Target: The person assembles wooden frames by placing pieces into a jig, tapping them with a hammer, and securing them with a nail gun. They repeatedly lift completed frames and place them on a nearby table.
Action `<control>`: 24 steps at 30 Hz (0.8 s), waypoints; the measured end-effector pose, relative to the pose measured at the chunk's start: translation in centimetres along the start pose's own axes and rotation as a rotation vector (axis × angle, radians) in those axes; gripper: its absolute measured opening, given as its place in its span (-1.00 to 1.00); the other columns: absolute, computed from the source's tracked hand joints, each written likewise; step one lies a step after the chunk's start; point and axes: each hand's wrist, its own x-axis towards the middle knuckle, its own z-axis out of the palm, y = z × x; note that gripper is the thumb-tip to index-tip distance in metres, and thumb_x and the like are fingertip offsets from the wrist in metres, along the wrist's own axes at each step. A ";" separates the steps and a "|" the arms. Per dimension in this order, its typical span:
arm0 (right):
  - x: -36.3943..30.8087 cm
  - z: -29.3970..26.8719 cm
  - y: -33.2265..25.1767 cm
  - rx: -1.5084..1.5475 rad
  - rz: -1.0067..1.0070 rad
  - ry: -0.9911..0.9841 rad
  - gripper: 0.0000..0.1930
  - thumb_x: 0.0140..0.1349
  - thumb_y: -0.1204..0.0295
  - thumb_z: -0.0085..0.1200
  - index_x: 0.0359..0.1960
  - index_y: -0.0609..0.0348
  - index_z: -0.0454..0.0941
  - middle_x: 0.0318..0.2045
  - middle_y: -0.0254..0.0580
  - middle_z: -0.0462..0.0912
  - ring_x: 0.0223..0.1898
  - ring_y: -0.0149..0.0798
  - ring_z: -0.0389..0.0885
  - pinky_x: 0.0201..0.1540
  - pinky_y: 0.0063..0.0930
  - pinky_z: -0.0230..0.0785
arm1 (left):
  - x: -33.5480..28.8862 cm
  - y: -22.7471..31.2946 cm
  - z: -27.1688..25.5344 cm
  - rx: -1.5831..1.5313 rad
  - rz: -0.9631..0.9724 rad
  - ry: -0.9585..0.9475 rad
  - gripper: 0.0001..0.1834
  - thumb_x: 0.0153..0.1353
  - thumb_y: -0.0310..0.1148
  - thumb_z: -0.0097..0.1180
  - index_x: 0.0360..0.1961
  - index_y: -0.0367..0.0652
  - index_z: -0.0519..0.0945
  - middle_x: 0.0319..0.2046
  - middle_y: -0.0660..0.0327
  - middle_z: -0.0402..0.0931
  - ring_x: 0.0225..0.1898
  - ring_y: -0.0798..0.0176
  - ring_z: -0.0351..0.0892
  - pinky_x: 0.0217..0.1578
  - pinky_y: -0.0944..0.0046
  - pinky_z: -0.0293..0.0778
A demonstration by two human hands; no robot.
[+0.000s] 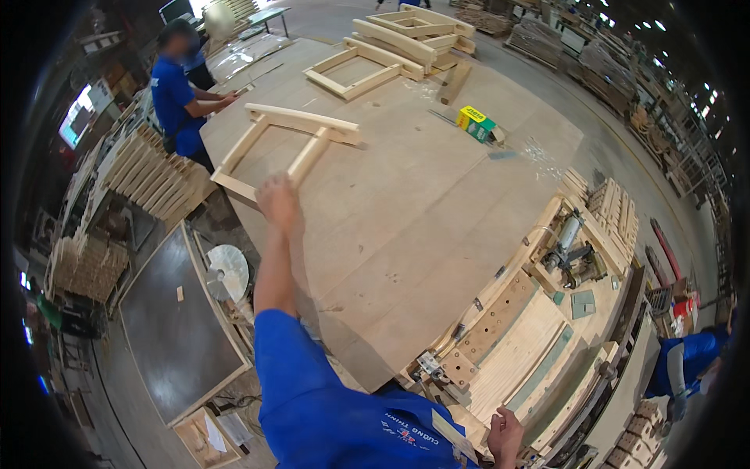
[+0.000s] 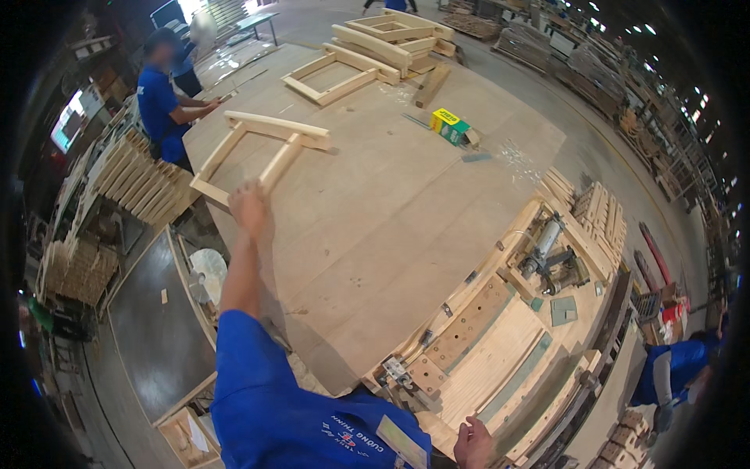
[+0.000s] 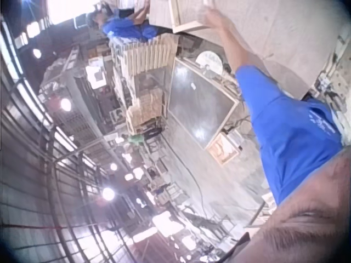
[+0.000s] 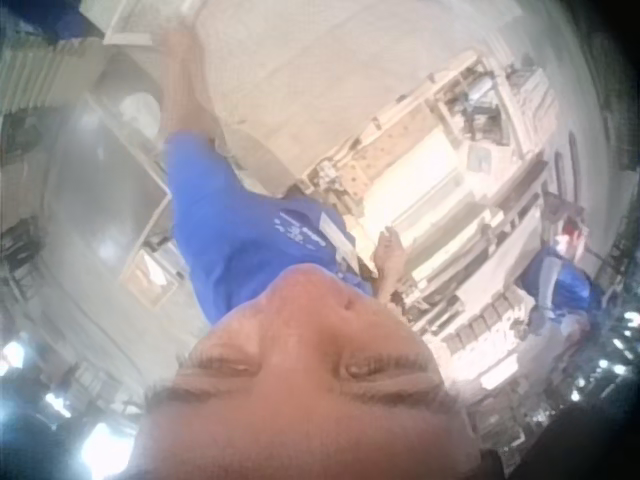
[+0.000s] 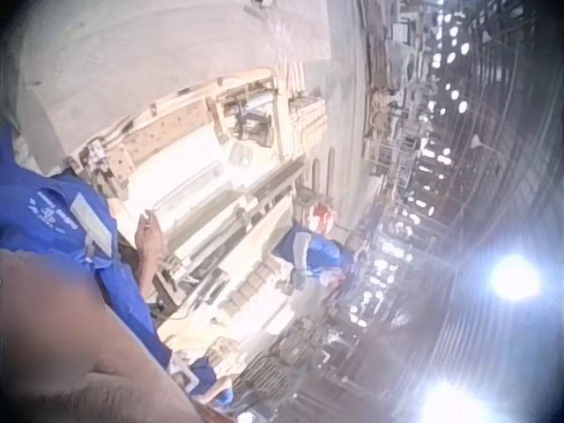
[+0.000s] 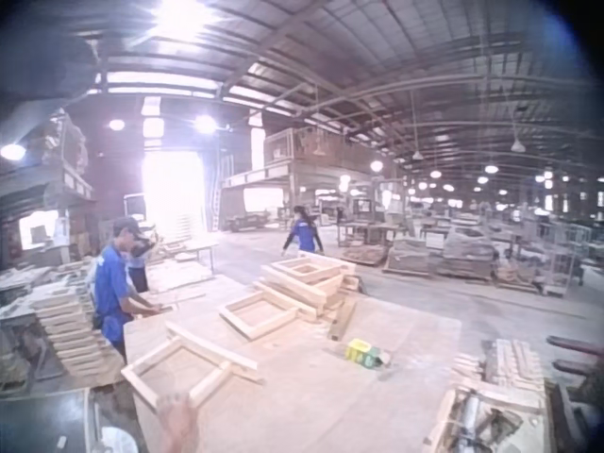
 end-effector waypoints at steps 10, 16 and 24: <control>-4.4 1.6 -4.0 0.010 0.100 0.134 -0.74 0.38 0.38 0.25 0.03 0.17 0.73 -0.23 0.09 0.78 -0.20 0.12 0.79 -0.10 -0.04 0.64 | -0.7 16.9 1.1 -0.196 0.353 -0.225 -0.47 0.55 -0.16 0.02 0.40 -0.22 0.56 0.31 -0.13 0.60 0.38 -0.24 0.50 0.43 -0.24 0.32; -5.6 2.9 -0.9 0.000 0.105 0.097 -0.67 0.45 0.23 0.15 0.16 0.06 0.62 -0.10 0.06 0.75 -0.04 0.20 0.74 -0.04 0.18 0.56 | -8.4 24.4 -6.3 -0.221 0.512 -0.036 -0.47 0.59 -0.20 -0.01 0.45 -0.24 0.48 0.33 -0.12 0.56 0.36 -0.17 0.52 0.38 -0.18 0.39; -16.6 -0.1 6.7 0.210 0.524 0.419 -0.71 0.45 0.19 0.14 0.05 0.04 0.69 -0.06 -0.05 0.78 0.05 0.14 0.73 0.08 0.07 0.57 | -17.7 34.2 -13.4 -0.513 0.758 0.023 -0.53 0.58 -0.16 0.02 0.33 -0.20 0.59 0.22 -0.11 0.64 0.24 -0.17 0.61 0.27 -0.12 0.48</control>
